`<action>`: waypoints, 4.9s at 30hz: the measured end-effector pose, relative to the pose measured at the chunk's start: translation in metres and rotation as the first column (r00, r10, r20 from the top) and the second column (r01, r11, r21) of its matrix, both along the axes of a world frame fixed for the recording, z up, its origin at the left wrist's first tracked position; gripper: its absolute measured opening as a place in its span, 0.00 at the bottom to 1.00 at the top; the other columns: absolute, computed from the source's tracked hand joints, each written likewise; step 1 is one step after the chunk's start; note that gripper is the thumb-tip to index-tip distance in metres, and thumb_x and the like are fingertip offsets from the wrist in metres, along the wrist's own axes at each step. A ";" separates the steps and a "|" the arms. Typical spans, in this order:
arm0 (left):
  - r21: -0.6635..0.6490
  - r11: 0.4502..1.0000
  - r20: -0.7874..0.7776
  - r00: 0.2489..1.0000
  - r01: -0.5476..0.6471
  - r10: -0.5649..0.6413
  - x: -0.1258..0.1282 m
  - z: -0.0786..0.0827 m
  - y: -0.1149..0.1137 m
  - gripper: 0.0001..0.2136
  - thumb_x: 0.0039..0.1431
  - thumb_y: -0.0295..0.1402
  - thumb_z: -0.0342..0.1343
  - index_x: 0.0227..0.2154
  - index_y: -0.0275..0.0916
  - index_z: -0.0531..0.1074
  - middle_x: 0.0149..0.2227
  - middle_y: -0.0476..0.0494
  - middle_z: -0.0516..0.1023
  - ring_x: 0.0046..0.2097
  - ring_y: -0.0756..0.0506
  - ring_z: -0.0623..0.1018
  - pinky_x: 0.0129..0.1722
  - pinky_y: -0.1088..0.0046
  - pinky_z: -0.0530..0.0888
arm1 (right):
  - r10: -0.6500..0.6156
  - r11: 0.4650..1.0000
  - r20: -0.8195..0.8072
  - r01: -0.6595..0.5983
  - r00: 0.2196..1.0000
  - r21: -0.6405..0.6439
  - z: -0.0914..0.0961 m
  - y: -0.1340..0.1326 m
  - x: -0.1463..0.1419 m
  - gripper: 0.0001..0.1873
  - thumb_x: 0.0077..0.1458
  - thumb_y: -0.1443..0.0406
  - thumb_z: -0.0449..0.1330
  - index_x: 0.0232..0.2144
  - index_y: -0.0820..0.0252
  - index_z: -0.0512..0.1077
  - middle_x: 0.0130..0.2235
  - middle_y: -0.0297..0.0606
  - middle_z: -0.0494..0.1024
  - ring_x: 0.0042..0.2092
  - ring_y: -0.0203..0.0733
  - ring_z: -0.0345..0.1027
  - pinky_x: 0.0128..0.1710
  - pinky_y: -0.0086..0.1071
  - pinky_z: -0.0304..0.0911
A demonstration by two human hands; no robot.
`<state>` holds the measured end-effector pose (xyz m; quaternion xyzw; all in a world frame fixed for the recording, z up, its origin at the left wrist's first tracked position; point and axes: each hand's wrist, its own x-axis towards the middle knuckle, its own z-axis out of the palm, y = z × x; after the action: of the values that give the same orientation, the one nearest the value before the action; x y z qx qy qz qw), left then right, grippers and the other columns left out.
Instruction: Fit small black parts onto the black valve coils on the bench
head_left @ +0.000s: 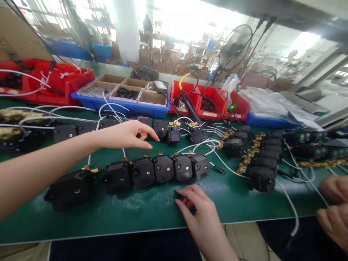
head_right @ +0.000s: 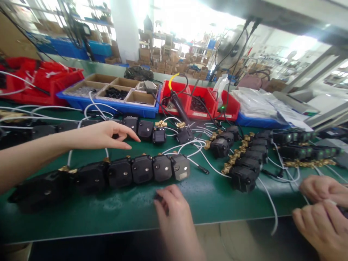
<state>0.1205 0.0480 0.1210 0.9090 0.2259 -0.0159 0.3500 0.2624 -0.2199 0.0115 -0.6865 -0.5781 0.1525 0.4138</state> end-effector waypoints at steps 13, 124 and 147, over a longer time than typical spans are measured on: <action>-0.370 0.894 -0.148 0.934 0.251 -0.324 0.025 -0.021 0.007 0.31 0.50 0.48 0.65 0.55 0.35 0.74 0.22 0.57 0.62 0.27 0.51 0.63 0.27 0.76 0.59 | 0.067 0.980 0.456 -0.145 0.887 0.137 0.011 0.020 0.003 0.10 0.53 0.68 0.64 0.32 0.43 0.78 0.32 0.36 0.75 0.24 0.38 0.69 0.19 0.28 0.67; -0.340 0.804 -0.152 0.815 0.488 -0.559 0.091 -0.006 -0.004 0.32 0.50 0.40 0.64 0.58 0.31 0.69 0.19 0.60 0.59 0.24 0.51 0.63 0.25 0.76 0.60 | -0.162 0.969 0.168 0.124 0.972 0.216 0.039 0.008 0.021 0.10 0.60 0.74 0.58 0.42 0.59 0.74 0.39 0.36 0.75 0.36 0.33 0.73 0.36 0.23 0.70; -0.304 0.813 -0.104 0.831 0.497 -0.547 0.097 -0.010 -0.004 0.31 0.47 0.40 0.69 0.53 0.28 0.75 0.16 0.60 0.59 0.22 0.52 0.61 0.23 0.74 0.57 | -0.362 0.860 0.079 0.300 0.929 0.414 0.028 0.051 -0.013 0.04 0.60 0.72 0.63 0.32 0.62 0.72 0.30 0.33 0.75 0.31 0.31 0.71 0.33 0.23 0.68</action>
<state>0.2178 0.0439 0.1107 0.8752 -0.0058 -0.2266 0.4273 0.2493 -0.1692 0.0398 -0.6877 -0.5003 -0.0941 0.5176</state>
